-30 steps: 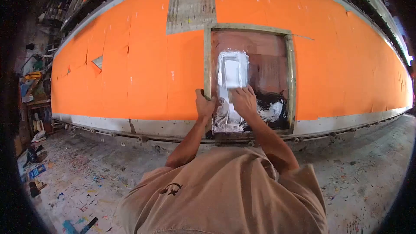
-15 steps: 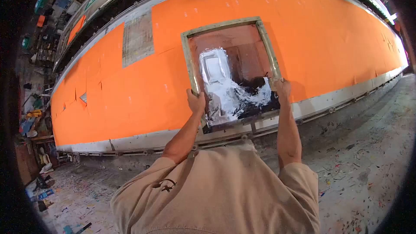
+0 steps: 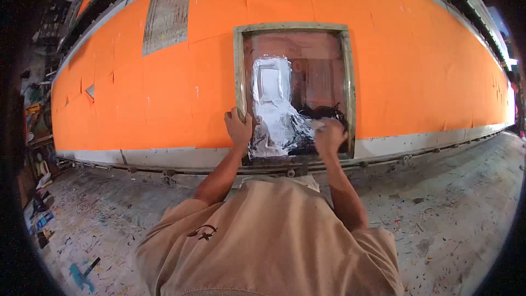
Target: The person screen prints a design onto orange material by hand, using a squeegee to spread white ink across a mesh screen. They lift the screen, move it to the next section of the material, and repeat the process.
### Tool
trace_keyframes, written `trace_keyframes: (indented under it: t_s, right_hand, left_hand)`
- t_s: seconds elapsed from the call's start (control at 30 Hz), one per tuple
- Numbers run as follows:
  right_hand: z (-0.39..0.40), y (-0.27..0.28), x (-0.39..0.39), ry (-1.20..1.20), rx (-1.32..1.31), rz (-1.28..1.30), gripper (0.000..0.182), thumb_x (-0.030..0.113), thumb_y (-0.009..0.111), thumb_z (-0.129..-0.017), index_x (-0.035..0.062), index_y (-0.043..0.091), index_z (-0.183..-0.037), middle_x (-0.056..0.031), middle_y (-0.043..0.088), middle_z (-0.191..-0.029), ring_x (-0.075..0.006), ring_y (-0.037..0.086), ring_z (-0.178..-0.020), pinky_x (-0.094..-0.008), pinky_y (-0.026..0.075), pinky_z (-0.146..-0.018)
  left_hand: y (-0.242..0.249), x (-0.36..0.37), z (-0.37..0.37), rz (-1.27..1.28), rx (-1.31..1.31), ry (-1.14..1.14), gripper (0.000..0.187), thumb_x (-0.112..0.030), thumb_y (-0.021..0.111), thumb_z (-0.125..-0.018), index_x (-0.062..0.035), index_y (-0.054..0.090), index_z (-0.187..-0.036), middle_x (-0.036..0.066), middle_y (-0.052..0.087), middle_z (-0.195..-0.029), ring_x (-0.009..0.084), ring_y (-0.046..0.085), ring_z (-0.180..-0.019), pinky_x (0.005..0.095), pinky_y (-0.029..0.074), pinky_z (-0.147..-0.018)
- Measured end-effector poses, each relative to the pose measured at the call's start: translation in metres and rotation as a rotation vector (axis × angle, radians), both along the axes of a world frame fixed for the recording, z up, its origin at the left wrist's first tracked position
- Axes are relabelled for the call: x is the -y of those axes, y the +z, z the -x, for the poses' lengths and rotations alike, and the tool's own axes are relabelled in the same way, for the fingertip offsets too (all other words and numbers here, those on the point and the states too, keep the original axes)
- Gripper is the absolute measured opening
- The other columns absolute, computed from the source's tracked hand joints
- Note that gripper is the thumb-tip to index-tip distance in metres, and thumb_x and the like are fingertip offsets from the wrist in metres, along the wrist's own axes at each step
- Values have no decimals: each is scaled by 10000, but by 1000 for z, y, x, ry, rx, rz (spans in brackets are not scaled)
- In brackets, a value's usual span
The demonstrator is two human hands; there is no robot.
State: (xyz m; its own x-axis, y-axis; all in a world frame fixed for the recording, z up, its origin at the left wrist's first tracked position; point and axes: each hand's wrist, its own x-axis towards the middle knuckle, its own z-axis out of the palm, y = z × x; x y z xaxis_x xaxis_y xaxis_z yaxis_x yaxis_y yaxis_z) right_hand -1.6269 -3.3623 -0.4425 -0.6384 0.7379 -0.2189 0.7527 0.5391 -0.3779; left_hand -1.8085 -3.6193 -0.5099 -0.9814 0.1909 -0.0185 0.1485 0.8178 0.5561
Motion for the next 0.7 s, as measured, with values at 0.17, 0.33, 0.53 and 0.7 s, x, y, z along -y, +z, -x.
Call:
trace_keyframes:
  t_s: [0.17, 0.33, 0.53, 0.7]
  right_hand:
    - [185, 32, -18, 598, -102, -60, 208, 129, 705, -817, 99, 763, -1014, -135, 746, -1104, -353, 683, -1071, -628, 288, -1176]
    - [203, -20, 8, 596, -328, -374, 121, 144, 712, -900, 31, 721, -941, -180, 679, -996, -422, 633, -971, -537, 491, -864]
    - [133, 6, 47, 677, -69, -82, 174, 68, 712, -785, 79, 756, -953, -106, 731, -998, -323, 659, -1043, -532, 472, -986]
    - [251, 19, 6, 715, -147, 85, 120, 126, 709, -811, 85, 793, -886, -174, 764, -898, -394, 703, -884, -519, 546, -887]
  left_hand:
    - [4, 0, -7, -51, 114, -15, 570, -277, 727, -920, -1, 523, -1376, 266, 510, -1177, 456, 512, -1124, 577, 446, -944]
    - [4, 4, -3, -40, 105, -15, 577, -286, 721, -924, 24, 524, -1368, 268, 498, -1201, 458, 507, -1130, 587, 438, -954]
    - [14, 2, 2, -89, 268, 2, 588, -216, 746, -902, 26, 499, -1378, 268, 500, -1220, 464, 504, -1152, 586, 437, -962]
    - [9, 8, 3, -61, 134, -53, 586, -221, 772, -887, 37, 499, -1337, 263, 486, -1198, 434, 512, -1100, 570, 452, -895]
